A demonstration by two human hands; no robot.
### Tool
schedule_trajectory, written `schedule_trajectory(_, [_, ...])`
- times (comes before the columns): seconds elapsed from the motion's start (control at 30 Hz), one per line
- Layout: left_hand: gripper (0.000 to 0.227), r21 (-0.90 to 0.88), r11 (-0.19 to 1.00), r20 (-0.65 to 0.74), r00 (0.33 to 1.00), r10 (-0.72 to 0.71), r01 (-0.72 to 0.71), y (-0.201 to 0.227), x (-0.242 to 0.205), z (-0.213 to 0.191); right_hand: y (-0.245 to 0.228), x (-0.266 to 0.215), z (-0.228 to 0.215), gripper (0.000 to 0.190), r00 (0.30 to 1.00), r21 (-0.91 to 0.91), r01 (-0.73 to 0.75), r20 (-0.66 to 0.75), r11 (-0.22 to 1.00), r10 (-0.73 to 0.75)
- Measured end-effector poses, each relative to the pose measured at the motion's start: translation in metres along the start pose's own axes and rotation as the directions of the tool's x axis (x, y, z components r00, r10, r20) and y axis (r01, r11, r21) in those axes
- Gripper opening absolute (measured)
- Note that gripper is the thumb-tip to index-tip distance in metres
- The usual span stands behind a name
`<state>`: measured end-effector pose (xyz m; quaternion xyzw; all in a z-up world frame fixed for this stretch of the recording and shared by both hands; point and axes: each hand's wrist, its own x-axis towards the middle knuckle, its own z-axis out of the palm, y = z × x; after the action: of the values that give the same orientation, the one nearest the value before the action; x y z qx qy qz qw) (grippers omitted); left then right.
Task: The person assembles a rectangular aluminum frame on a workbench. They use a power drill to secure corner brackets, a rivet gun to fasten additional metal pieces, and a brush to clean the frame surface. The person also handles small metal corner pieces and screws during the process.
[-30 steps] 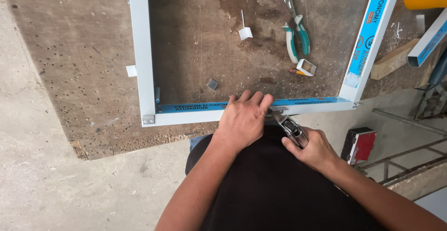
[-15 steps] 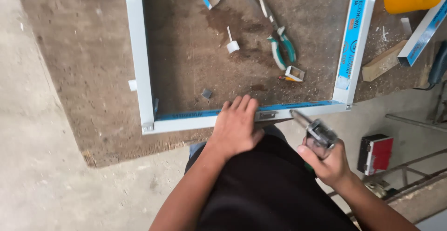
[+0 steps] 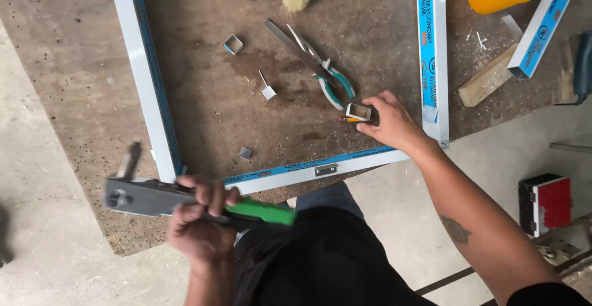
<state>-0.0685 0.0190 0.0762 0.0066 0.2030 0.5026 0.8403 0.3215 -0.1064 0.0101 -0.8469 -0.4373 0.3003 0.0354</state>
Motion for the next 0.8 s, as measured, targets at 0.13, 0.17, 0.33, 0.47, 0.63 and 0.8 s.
schedule_trajectory(0.13, [0.028,0.16,0.979,0.113,0.988,0.108,-0.126,0.023,0.02,-0.024,0.041,0.015,0.042,0.034,0.892,-0.159,0.319,-0.284,0.935,-0.352])
schedule_trajectory(0.17, [0.028,0.168,0.978,0.108,0.989,0.104,-0.122,0.027,0.023,-0.042,0.023,0.001,0.031,0.034,0.894,-0.149,0.317,-0.282,0.937,-0.347])
schedule_trajectory(0.33, [0.044,0.196,0.973,0.02,0.993,0.12,-0.122,0.026,0.035,-0.083,-0.059,-0.059,0.014,0.028,0.816,0.134,0.566,-0.23,0.814,-0.53])
schedule_trajectory(0.47, [0.043,0.234,0.967,0.009,0.995,0.096,-0.096,0.013,0.035,-0.089,-0.082,-0.083,0.029,0.03,0.799,-0.03,0.588,-0.134,0.809,-0.586])
schedule_trajectory(0.63, [0.043,0.252,0.966,0.027,0.999,0.046,-0.051,0.008,0.034,-0.089,-0.072,-0.083,0.043,0.031,0.839,-0.068,0.537,-0.068,0.841,-0.541])
schedule_trajectory(0.8, [0.044,0.253,0.966,0.034,0.999,0.036,-0.043,0.009,0.037,-0.091,-0.067,-0.082,0.046,0.033,0.85,0.047,0.524,-0.104,0.851,-0.517])
